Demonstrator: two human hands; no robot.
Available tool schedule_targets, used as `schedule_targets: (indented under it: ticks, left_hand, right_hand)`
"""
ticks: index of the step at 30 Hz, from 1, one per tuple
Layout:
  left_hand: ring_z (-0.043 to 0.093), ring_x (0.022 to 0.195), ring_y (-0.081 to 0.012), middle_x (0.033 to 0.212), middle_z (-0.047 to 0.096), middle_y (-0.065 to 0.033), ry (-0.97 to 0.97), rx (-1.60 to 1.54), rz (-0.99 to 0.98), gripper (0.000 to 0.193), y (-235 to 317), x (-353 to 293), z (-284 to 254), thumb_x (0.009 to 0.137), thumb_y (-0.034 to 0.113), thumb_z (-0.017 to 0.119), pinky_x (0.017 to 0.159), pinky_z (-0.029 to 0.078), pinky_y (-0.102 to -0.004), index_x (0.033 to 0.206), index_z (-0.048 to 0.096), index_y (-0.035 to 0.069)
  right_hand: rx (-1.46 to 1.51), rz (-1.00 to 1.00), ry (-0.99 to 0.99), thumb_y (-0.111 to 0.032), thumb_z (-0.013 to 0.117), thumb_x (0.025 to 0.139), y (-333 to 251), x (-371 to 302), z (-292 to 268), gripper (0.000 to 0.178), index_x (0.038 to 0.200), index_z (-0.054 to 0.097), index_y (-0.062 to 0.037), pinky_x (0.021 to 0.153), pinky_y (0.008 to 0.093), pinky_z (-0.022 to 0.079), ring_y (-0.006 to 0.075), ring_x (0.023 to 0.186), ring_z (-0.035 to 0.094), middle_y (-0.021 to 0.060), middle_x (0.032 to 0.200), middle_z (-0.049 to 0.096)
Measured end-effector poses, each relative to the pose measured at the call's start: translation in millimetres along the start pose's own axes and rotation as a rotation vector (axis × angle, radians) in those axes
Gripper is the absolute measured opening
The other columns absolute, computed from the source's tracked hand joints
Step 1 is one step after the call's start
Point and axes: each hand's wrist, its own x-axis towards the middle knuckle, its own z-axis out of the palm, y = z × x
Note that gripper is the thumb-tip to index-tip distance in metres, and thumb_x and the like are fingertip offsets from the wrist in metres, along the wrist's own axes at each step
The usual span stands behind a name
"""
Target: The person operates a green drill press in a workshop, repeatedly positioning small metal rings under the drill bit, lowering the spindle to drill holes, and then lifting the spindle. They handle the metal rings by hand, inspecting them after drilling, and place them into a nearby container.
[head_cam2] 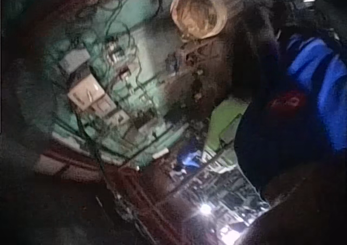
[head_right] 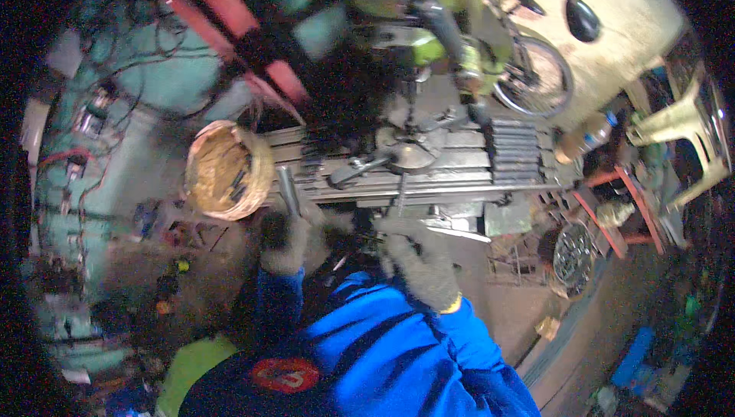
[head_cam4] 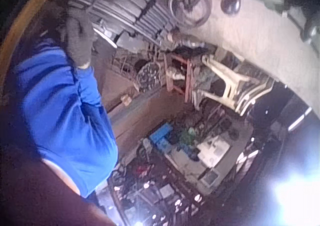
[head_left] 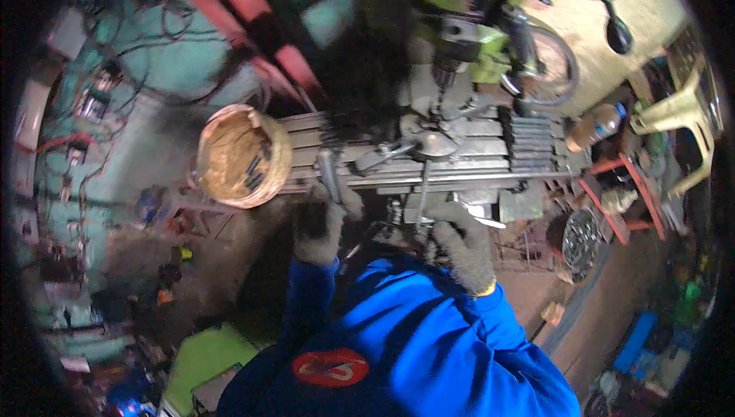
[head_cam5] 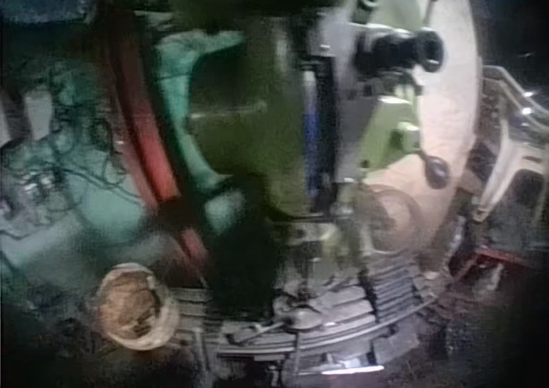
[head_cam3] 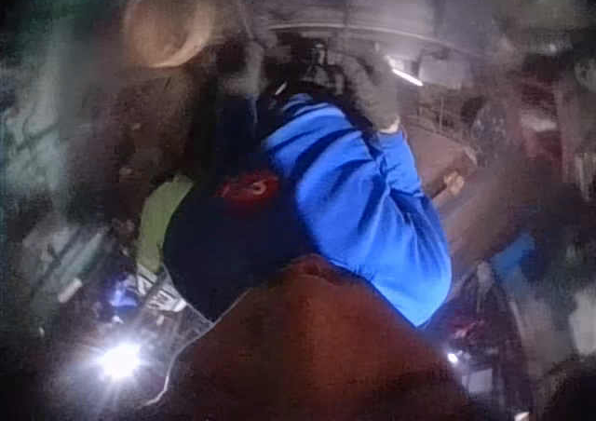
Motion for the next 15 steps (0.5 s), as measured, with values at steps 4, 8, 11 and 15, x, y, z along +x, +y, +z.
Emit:
schedule_targets:
  ticks: [4,8,11,15]
  left_hand:
    - [0.062,0.098,-0.0311,0.108,0.065,-0.0163,0.169,0.227,-0.178,0.041,-101,36,-21,0.092,0.035,0.053,0.083,0.050,-0.0412,0.118,0.061,0.005]
    - [0.061,0.108,-0.0336,0.115,0.064,-0.0181,0.060,-0.187,-0.505,0.045,-198,41,-37,0.092,0.038,0.053,0.089,0.049,-0.0413,0.122,0.060,0.005]
    - [0.060,0.110,-0.0365,0.116,0.065,-0.0173,-0.551,0.617,-0.443,0.042,-218,39,-30,0.097,0.041,0.033,0.090,0.046,-0.0497,0.129,0.057,0.028]
    - [0.063,0.103,-0.0368,0.108,0.067,-0.0164,-0.452,0.565,-0.436,0.038,-179,56,-21,0.094,0.031,0.037,0.087,0.045,-0.0526,0.124,0.060,0.026]
  right_hand:
    - [0.015,0.150,0.121,-0.016,0.053,0.097,26,1,-20,0.023,0.113,0.063,-0.0033,0.055,0.0255,0.044,0.0105,0.060,0.053,0.0049,0.074,0.058]
    - [-0.142,0.192,0.103,-0.016,0.053,0.097,50,4,-56,0.022,0.110,0.060,0.0000,0.058,0.0253,0.048,0.0095,0.067,0.057,0.0046,0.080,0.060]
    - [-0.513,-0.102,0.147,-0.021,0.056,0.097,78,16,-101,0.024,0.106,0.063,0.0002,0.064,0.0263,0.045,0.0086,0.070,0.052,0.0011,0.081,0.060]
    - [-0.664,-0.007,0.465,-0.027,0.057,0.094,66,44,-162,0.029,0.101,0.066,-0.0006,0.068,0.0326,0.048,0.0197,0.075,0.060,0.0101,0.079,0.064]
